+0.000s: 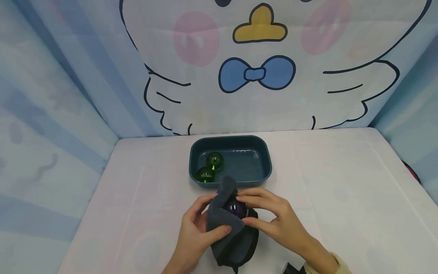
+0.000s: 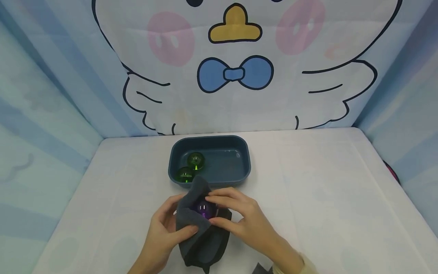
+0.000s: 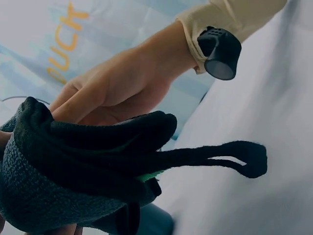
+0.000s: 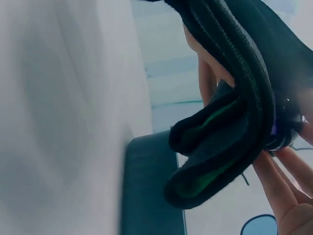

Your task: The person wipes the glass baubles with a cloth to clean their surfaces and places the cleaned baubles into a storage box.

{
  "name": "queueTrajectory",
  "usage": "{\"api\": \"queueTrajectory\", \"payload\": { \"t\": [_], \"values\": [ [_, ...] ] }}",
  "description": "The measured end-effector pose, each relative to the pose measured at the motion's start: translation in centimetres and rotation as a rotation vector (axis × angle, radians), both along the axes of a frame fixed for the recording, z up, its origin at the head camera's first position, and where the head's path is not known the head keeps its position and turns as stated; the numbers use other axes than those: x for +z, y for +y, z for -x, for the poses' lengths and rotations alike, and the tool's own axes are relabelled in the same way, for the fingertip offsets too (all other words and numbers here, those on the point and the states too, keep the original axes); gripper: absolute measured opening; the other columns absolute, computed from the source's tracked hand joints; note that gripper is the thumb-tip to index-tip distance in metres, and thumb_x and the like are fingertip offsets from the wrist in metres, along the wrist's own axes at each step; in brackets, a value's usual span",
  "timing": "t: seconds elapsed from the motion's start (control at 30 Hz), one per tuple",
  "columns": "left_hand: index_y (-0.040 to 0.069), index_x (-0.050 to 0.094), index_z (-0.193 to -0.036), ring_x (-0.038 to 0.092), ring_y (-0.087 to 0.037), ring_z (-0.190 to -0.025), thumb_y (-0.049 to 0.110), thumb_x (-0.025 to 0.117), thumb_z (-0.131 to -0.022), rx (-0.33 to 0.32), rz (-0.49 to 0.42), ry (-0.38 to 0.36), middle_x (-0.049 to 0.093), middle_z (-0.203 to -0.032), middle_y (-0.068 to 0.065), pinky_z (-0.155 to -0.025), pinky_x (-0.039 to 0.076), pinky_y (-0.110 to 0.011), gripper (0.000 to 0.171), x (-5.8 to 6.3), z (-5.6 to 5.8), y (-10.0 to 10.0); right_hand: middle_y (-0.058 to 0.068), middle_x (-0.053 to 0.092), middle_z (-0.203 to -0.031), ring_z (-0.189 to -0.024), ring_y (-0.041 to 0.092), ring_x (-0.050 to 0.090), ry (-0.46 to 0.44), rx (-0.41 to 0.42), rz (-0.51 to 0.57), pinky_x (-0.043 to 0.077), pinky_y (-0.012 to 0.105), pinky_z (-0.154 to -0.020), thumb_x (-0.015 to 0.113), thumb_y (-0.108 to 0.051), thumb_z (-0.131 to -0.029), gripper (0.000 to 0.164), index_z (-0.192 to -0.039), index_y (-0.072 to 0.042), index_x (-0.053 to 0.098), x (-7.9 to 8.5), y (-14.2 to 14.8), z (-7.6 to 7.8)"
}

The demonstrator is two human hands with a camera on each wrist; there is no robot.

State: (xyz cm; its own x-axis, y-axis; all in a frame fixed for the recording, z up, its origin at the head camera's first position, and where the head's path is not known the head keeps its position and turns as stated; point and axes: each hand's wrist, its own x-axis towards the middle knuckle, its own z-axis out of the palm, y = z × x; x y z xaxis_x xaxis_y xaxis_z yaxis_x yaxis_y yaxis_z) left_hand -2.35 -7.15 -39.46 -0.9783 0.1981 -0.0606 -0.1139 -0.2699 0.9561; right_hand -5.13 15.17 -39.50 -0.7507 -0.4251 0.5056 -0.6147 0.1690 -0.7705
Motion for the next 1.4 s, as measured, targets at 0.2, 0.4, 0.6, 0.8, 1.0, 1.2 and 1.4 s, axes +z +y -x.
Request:
{"api": "queueTrajectory", "payload": {
  "t": [0.2,0.4,0.6,0.8,1.0,1.2,1.4],
  "values": [
    [0.01,0.056,-0.133,0.06,-0.031,-0.118,-0.005,0.08,-0.076,0.016,-0.009,-0.019,0.05,-0.136,-0.015,-0.092,0.058,-0.037,0.063,0.0,0.0,0.2,0.007,0.058,-0.137,-0.122,0.015,0.059,-0.025,0.041,-0.097,0.057,0.027,-0.093,0.079,-0.002,-0.082,0.058,-0.136,-0.011,0.059,0.2,0.6,-0.2],
    [0.01,0.056,-0.134,0.06,-0.032,-0.116,-0.005,0.08,-0.077,0.014,-0.009,-0.015,0.05,-0.137,-0.016,-0.09,0.059,-0.037,0.063,0.1,-0.1,0.1,0.006,0.059,-0.135,-0.12,0.015,0.06,-0.019,0.024,-0.109,0.057,0.028,-0.091,0.077,-0.003,-0.084,0.057,-0.137,-0.012,0.059,0.1,0.5,-0.2],
    [0.009,0.057,-0.132,0.06,-0.031,-0.118,-0.007,0.081,-0.074,0.043,0.004,-0.036,0.051,-0.135,-0.015,-0.091,0.058,-0.037,0.065,0.3,-0.2,0.3,0.005,0.065,-0.128,-0.111,0.013,0.065,-0.098,-0.012,-0.094,0.06,0.033,-0.085,0.074,-0.006,-0.087,0.052,-0.136,-0.011,0.059,0.1,0.2,-0.2],
    [0.009,0.057,-0.132,0.059,-0.031,-0.119,-0.007,0.082,-0.073,0.049,0.01,-0.048,0.051,-0.137,-0.015,-0.092,0.057,-0.037,0.067,0.4,0.0,0.5,0.006,0.067,-0.127,-0.11,0.011,0.065,-0.184,-0.061,-0.108,0.06,0.032,-0.083,0.073,-0.012,-0.09,0.047,-0.135,-0.011,0.06,0.1,0.2,-0.3],
    [0.008,0.056,-0.132,0.06,-0.03,-0.116,-0.006,0.083,-0.072,0.054,0.012,-0.049,0.048,-0.138,-0.014,-0.092,0.058,-0.035,0.067,0.4,0.4,0.5,0.008,0.063,-0.129,-0.117,0.014,0.061,0.076,-0.081,-0.019,0.056,0.024,-0.092,0.076,-0.008,-0.086,0.048,-0.132,-0.009,0.063,-0.4,-0.1,-0.3],
    [0.01,0.056,-0.132,0.06,-0.029,-0.115,-0.007,0.082,-0.072,0.064,0.011,-0.045,0.048,-0.139,-0.014,-0.092,0.058,-0.036,0.067,0.4,0.5,0.2,0.014,0.059,-0.135,-0.126,0.018,0.057,0.266,-0.023,0.017,0.049,0.02,-0.101,0.066,-0.021,-0.095,0.041,-0.132,-0.004,0.062,-0.4,-0.3,0.1],
    [0.009,0.056,-0.133,0.061,-0.029,-0.117,-0.006,0.081,-0.074,0.038,0.006,-0.016,0.049,-0.138,-0.014,-0.092,0.057,-0.037,0.066,0.5,0.5,0.1,0.015,0.059,-0.136,-0.126,0.019,0.056,0.264,0.009,0.008,0.048,0.022,-0.103,0.067,-0.022,-0.095,0.042,-0.131,-0.002,0.062,-0.1,0.0,0.3]
  ]
}}
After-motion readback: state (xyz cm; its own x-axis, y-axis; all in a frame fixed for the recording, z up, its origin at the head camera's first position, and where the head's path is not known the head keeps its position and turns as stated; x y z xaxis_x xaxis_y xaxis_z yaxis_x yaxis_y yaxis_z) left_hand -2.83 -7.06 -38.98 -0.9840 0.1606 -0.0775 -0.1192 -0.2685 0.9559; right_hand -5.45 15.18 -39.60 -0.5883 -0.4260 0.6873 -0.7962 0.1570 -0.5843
